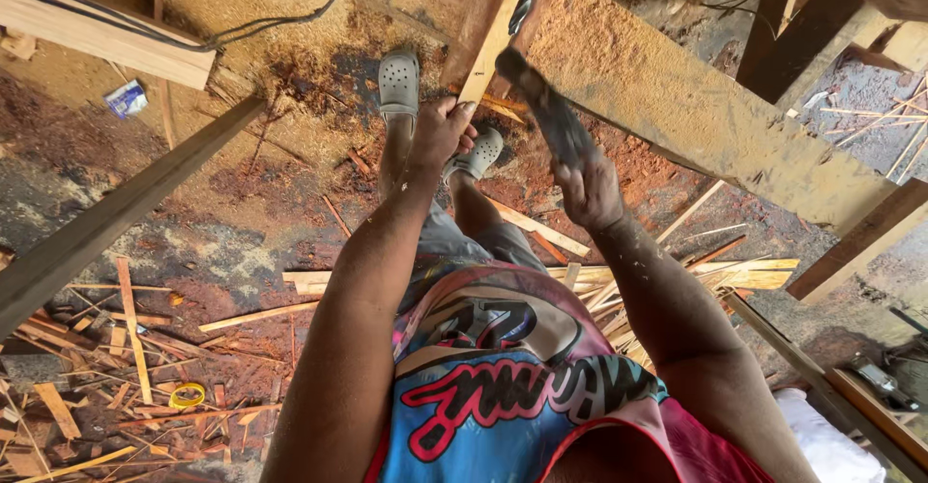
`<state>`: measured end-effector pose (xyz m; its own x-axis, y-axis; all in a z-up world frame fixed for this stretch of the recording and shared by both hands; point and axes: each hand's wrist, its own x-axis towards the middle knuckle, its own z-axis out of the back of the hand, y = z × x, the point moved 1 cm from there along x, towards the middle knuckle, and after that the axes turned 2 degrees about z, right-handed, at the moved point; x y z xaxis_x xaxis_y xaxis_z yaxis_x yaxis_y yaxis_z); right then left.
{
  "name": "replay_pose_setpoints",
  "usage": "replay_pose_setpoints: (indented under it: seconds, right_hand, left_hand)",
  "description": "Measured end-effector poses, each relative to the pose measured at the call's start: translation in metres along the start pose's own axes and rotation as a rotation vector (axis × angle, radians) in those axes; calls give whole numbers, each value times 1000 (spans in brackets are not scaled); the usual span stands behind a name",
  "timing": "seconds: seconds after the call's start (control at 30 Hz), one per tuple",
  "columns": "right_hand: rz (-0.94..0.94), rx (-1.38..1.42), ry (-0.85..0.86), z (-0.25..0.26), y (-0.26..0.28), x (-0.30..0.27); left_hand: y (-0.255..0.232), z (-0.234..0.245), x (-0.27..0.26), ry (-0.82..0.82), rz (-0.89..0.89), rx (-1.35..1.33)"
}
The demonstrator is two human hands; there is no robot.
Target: The person uses a hammer to drive a metal object into a piece of wood, handles various wooden slats, and positions a larger wooden beam within a workshop structure.
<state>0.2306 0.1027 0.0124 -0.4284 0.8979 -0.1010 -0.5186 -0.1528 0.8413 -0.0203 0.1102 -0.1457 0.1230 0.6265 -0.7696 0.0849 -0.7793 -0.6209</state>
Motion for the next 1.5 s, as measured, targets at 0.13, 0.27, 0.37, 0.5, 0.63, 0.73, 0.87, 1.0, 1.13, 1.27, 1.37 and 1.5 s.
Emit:
replay_pose_setpoints:
  seconds: [0.13, 0.27, 0.37, 0.5, 0.63, 0.73, 0.87, 1.0, 1.13, 1.27, 1.37, 1.5]
  right_hand:
    - [23, -92, -21, 0, 7, 4]
    - [-170, 35, 26, 1, 17, 0]
    - [-185, 80, 15, 5, 27, 1]
    - [-204, 186, 4, 11, 39, 4]
    - [-205, 225, 34, 10, 45, 0]
    - [-120, 159, 39, 8, 45, -4]
    - [-316, 90, 103, 5, 47, -1]
    - [-439, 92, 114, 3, 59, 7]
    - [-363, 118, 115, 10, 74, 9]
    - [-221, 150, 54, 17, 93, 8]
    - [-100, 156, 2, 21, 105, 4]
    - [21, 254, -41, 18, 107, 1]
  left_hand:
    - [-3, 1, 1, 4, 22, -5]
    - [0, 2, 1, 16, 27, -4]
    - [8, 3, 2, 16, 10, 10]
    - [17, 2, 8, 42, 13, -2]
    - [23, 1, 7, 22, -3, 40]
    - [23, 2, 10, 37, 0, 78]
    - [25, 5, 12, 53, -92, 97]
    - [29, 4, 15, 43, -121, 146]
    - [40, 5, 24, 27, -114, 200]
    - [53, 3, 32, 11, -228, 169]
    - [51, 1, 30, 16, -285, 116]
    - [52, 3, 33, 8, -228, 216]
